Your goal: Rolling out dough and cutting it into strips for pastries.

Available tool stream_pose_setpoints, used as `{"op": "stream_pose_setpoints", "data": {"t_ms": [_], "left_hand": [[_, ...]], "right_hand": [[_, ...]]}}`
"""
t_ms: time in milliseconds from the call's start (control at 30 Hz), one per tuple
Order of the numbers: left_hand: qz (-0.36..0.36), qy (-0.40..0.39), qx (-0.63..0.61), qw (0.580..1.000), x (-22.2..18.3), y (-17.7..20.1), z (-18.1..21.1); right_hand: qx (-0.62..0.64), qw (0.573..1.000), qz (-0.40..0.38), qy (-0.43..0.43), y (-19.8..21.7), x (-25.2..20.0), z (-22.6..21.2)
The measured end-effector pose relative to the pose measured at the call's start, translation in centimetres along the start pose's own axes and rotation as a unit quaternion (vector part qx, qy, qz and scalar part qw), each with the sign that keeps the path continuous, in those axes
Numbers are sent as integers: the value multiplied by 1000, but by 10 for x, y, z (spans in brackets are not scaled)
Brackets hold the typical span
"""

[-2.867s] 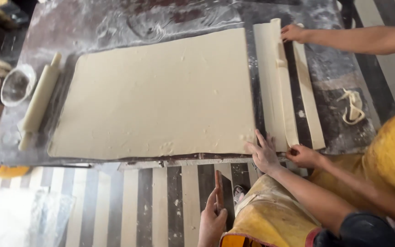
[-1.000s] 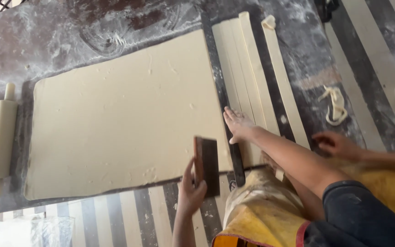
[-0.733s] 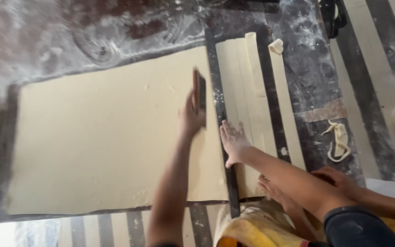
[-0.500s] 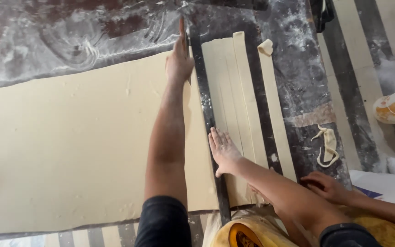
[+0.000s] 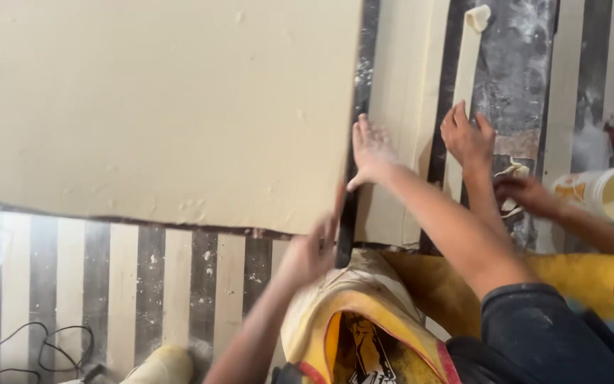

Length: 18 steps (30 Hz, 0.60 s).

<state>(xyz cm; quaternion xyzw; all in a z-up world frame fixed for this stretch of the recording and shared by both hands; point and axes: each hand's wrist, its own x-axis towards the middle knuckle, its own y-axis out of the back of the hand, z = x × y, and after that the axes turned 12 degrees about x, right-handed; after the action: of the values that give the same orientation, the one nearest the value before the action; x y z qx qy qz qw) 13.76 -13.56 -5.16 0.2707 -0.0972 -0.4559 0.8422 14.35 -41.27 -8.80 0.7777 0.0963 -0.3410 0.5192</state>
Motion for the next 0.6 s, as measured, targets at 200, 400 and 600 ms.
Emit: {"op": "stream_pose_setpoints", "data": {"t_ms": [200, 400, 600], "left_hand": [[-196, 163, 41, 966, -205, 32, -15], [-71, 335, -53, 938, -234, 53, -4], [-13, 258, -85, 962, -250, 44, -11]], "right_hand": [[-18, 997, 64, -40, -42, -19, -14], [150, 961, 234, -14, -162, -107, -87], [248, 870, 417, 90, -199, -106, -114]]}}
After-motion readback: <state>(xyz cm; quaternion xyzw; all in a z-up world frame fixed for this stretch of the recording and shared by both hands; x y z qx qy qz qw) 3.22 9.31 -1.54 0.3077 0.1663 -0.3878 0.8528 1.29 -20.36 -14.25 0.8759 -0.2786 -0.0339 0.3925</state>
